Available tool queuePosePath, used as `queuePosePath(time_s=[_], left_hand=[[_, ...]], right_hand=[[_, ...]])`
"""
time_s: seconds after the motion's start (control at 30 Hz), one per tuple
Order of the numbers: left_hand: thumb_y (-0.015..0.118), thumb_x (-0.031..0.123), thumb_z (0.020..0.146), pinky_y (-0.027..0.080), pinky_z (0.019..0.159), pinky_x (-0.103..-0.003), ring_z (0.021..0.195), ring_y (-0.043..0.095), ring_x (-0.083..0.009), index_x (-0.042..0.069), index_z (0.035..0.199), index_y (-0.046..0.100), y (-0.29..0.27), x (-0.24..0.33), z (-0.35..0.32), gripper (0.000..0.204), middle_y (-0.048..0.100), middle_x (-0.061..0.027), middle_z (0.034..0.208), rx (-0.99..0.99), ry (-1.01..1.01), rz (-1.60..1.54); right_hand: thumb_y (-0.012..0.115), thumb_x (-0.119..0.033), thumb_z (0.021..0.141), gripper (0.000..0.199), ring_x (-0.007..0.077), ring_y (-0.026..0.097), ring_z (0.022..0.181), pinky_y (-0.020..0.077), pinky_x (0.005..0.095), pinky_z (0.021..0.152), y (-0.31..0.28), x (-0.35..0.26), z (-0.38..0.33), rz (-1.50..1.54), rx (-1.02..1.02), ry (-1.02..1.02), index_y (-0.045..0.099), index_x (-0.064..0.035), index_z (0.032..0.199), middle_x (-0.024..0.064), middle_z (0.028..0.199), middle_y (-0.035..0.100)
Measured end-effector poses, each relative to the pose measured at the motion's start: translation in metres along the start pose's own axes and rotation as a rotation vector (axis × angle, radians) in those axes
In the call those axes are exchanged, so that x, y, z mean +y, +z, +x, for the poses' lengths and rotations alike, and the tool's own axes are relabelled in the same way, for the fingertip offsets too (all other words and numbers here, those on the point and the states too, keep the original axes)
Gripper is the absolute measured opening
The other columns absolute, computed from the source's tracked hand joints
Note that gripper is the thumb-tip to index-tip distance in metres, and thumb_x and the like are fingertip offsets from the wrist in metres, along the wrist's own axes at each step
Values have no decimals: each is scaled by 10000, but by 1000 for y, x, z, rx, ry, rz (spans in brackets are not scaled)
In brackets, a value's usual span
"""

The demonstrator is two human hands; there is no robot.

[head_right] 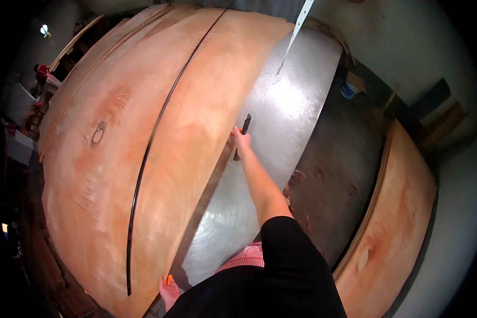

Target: The person uses a utility knife to cut a large sheet of wood veneer on a metal table. They place a template on the veneer and trace its outline with the knife to cut a specific shape. The person also uses a long flexible ruler to measure and mark straight lines on the veneer before cutting.

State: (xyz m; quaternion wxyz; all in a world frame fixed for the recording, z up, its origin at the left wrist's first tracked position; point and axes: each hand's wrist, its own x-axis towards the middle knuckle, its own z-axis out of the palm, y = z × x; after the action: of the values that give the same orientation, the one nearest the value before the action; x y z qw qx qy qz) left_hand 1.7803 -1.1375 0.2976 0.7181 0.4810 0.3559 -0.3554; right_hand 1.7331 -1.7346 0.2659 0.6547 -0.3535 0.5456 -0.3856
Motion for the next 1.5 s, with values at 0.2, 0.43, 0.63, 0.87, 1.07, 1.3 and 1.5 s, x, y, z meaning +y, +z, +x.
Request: queuePosePath(time_s=[0.2, 0.43, 0.63, 0.87, 1.07, 1.3, 1.5], left_hand=[[466, 323, 806, 438, 524, -209, 614, 548, -132, 73, 920, 526, -10, -13, 3, 281, 597, -68, 800, -42, 129, -41], [462, 312, 812, 441, 560, -208, 652, 552, -136, 62, 939, 510, 4, -6, -14, 284, 587, -72, 792, 10, 288, 29], [460, 313, 812, 444, 620, -229, 783, 537, -145, 68, 960, 504, -52, -33, -18, 290, 568, -58, 846, 137, 367, -141], [447, 326, 818, 425, 731, -264, 863, 513, -156, 69, 965, 508, -173, -125, -24, 302, 552, -43, 935, 356, 415, -443], [428, 325, 833, 438, 766, -307, 922, 511, -202, 48, 1049, 468, -226, -208, -77, 354, 534, -62, 1015, 399, 450, -377], [397, 404, 829, 474, 701, -336, 860, 540, -245, 28, 1062, 445, -284, -333, -111, 445, 534, -121, 1002, 498, 309, -341], [182, 692, 717, 504, 558, -323, 753, 574, -320, -76, 1071, 365, -225, -318, -143, 865, 506, -285, 953, -134, -475, 414]], right_hand=[[602, -321, 725, 307, 66, 289, 368, 225, 213, 332, 16, -27, 15, 168, -185, 136, 516, -28, 757, 31, 603, 488], [647, -261, 646, 324, 146, 413, 397, 320, 292, 353, 29, -19, 24, -214, 64, -17, 536, 35, 714, 83, 574, 502], [626, -245, 699, 275, 127, 383, 376, 295, 271, 344, -48, -8, -37, -22, -117, -2, 549, 19, 685, 49, 534, 488], [594, -207, 737, 252, 107, 440, 452, 312, 233, 364, -212, 65, -122, 105, -183, 240, 516, -19, 887, 33, 701, 532], [596, -158, 738, 181, 102, 432, 425, 268, 222, 310, -375, 108, -173, 75, -132, 270, 478, -44, 816, 26, 662, 518], [618, -179, 724, 190, 110, 398, 383, 260, 228, 308, -513, 103, -203, -123, 11, 383, 474, -55, 724, 30, 578, 482], [529, -332, 780, 326, 65, 273, 351, 254, 209, 347, -517, 83, -215, -235, 19, 482, 515, -27, 897, 153, 921, 585]])
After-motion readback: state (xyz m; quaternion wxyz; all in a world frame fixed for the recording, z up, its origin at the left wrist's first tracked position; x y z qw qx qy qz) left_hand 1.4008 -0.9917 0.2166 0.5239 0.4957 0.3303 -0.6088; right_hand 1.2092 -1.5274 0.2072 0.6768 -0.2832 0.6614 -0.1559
